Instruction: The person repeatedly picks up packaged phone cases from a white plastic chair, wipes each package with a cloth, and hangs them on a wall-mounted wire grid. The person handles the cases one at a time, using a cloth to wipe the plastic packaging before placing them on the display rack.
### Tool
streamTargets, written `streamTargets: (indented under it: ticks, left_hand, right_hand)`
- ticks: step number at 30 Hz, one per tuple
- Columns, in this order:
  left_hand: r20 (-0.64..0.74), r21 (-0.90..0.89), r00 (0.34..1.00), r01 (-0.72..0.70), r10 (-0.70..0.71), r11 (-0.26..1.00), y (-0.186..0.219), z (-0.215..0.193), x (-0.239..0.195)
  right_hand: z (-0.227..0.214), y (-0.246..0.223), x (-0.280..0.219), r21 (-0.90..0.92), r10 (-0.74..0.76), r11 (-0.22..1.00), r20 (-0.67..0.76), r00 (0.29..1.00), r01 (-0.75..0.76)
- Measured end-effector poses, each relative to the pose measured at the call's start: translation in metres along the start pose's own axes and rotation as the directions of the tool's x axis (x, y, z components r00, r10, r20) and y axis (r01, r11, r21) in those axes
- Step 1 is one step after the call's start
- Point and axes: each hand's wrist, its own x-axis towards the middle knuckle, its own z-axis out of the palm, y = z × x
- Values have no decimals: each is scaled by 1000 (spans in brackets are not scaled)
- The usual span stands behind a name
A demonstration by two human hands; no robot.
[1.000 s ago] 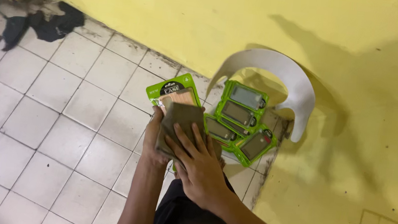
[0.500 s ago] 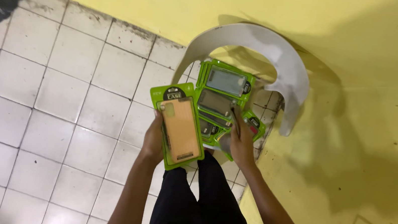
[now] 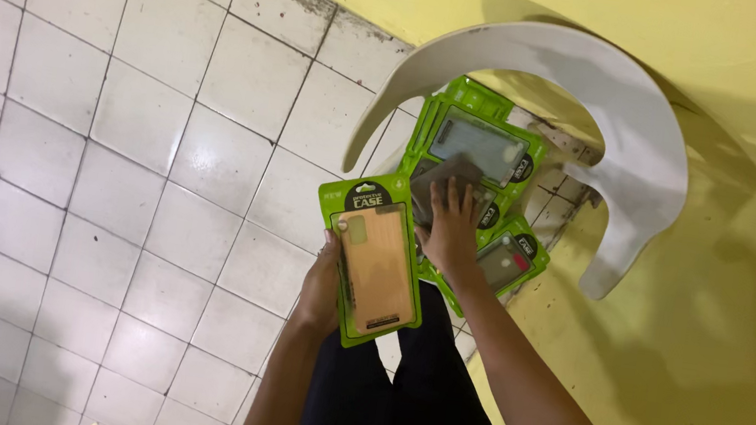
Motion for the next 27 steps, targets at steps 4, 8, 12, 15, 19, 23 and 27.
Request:
streamTargets:
  ticks: [4,8,12,15,19,23,27]
  left_hand:
    - [49,4,997,-54,53,999,3,3,-8]
    - [23,11,999,-26,26,1000,14,16,-38]
    - [42,-32,998,-34,36,999,33,17,-97]
    - [85,-80,993,-75,82,994,41,5,-148]
    - [70,-192,974,-200,217,961,51,-33,-207]
    - [-200,-30,941,-285,273,958,87,-82,-247]
    - [194,-228,919,-297,343,927,138,-134,-304]
  right_hand:
    - [-4,-1,-16,27,-57,998,-125,990,61]
    - [-36,-18,-53,343,-5,929,-361,932,138]
    - [-117,-71,-105,984,107,166,-81,991,63]
    - [-200,-122,-161,994,-82,14,-105,991,106]
    - [-287,-210,-218,920,-208,268,-235,949,286]
    - [-328,-303,-247,857,-398,213,-364,842,470]
    - [-325,-397,-268,823,-483,146,-425,765,549]
